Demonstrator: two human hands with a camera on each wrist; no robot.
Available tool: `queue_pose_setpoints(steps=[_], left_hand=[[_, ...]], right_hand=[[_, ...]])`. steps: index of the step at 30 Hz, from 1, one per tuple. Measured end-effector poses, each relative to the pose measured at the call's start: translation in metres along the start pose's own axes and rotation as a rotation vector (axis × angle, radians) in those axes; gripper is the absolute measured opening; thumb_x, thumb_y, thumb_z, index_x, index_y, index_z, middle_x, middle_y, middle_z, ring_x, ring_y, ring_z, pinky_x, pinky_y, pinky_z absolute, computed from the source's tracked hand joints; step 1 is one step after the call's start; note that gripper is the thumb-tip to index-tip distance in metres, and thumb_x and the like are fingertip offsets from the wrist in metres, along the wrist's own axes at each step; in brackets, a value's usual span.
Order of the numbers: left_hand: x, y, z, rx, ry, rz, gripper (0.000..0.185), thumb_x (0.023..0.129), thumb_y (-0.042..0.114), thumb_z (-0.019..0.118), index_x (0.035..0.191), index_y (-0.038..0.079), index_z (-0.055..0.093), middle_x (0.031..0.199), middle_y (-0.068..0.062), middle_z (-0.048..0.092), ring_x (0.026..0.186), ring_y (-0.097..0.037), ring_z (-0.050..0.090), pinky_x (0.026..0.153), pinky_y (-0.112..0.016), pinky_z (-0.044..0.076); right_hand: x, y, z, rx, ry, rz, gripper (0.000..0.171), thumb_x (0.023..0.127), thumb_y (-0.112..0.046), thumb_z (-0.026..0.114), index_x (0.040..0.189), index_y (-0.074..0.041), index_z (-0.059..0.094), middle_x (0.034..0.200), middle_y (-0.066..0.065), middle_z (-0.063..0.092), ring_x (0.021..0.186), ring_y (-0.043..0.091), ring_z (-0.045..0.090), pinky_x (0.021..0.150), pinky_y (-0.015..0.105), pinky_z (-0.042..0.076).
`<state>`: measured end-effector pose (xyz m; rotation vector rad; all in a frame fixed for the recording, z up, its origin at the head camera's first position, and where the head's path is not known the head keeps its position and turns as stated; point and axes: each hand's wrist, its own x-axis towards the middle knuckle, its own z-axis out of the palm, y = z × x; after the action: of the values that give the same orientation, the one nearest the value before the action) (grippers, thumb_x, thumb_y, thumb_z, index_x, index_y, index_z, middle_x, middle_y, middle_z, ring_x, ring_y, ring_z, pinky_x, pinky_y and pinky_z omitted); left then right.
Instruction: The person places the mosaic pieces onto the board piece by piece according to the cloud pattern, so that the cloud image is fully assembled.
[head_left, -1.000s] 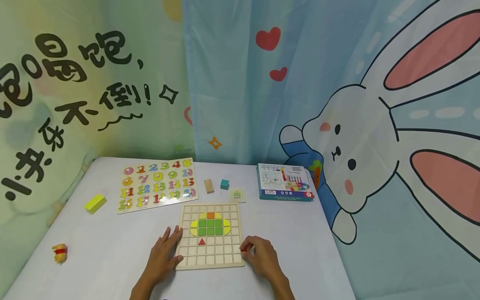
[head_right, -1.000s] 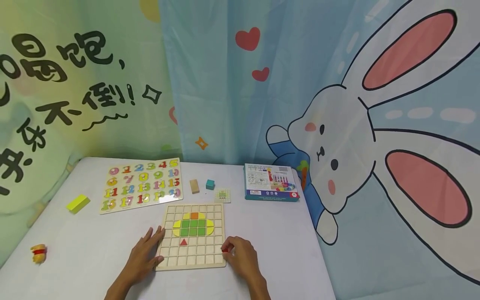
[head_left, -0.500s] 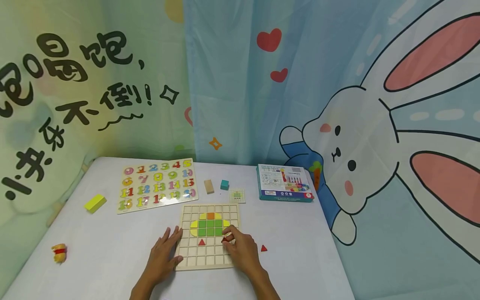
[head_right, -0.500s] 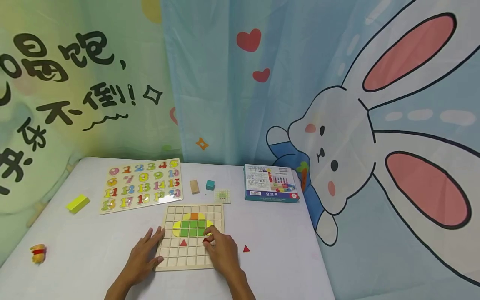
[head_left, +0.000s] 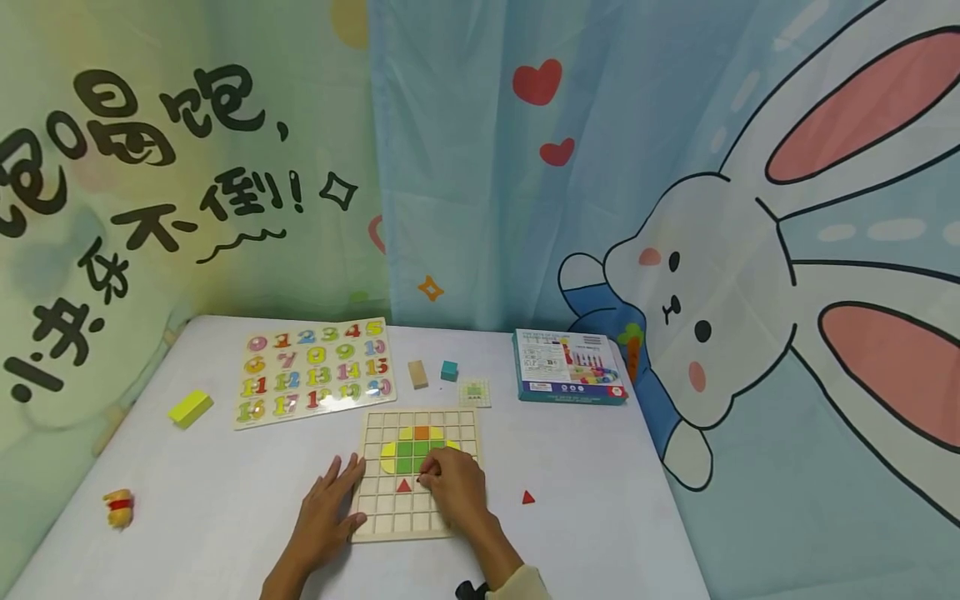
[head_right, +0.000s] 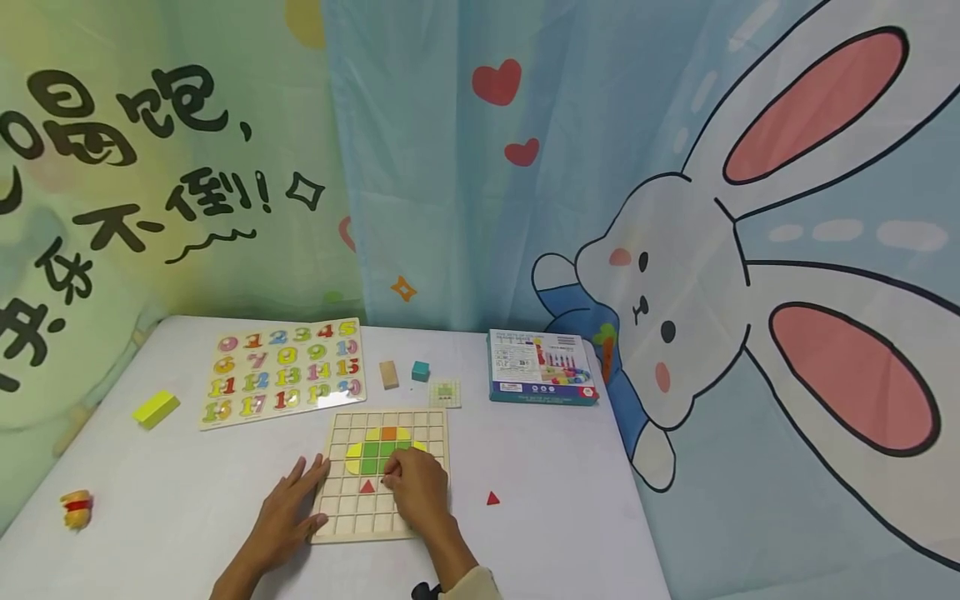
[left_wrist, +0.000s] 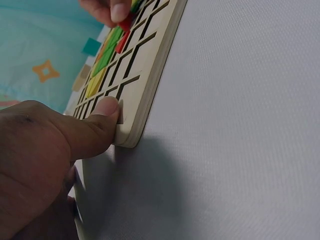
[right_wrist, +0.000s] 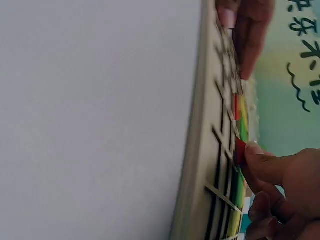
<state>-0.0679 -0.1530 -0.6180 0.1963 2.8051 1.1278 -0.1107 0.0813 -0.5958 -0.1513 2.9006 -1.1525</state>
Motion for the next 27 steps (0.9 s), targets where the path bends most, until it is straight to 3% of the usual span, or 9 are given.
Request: queue_pose_setpoints(steps=[13, 18, 27], left_hand=[[-0.001, -0.001, -0.001, -0.003, 0.001, 0.005, 0.085, 0.085, 0.005, 0.084, 0.16, 0.008, 0.046, 0.171, -0.015, 0.037, 0.161, -0.05, 0.023, 0.126, -0.076, 0.019], [0.001, -0.001, 0.001, -0.008, -0.022, -0.017, 0.086, 0.086, 0.004, 0.083, 0.162, 0.01, 0.043, 0.173, -0.013, 0.033, 0.163, -0.048, 0.019, 0.128, -0.074, 0.015], [0.001, -0.002, 0.001, -0.004, -0.021, -0.022, 0.086, 0.086, 0.004, 0.083, 0.162, 0.01, 0.043, 0.173, -0.013, 0.033, 0.163, -0.048, 0.019, 0.128, -0.075, 0.015]], right_hand=[[0.012, -0.009, 0.0, -0.189, -0.04, -0.064, 0.018, 0.082, -0.019, 0.091, 0.076, -0.022, 0.075, 0.068, -0.014, 0.06, 0.068, 0.003, 0.05, 0.061, 0.023, 0.038], [0.007, -0.009, 0.002, -0.174, -0.017, -0.027, 0.021, 0.078, -0.016, 0.094, 0.068, -0.023, 0.077, 0.066, -0.015, 0.064, 0.069, 0.003, 0.054, 0.062, 0.026, 0.04], [-0.004, -0.007, 0.008, -0.104, 0.1, 0.048, 0.019, 0.074, -0.014, 0.095, 0.072, -0.023, 0.079, 0.069, -0.015, 0.071, 0.073, 0.008, 0.066, 0.061, 0.029, 0.047]])
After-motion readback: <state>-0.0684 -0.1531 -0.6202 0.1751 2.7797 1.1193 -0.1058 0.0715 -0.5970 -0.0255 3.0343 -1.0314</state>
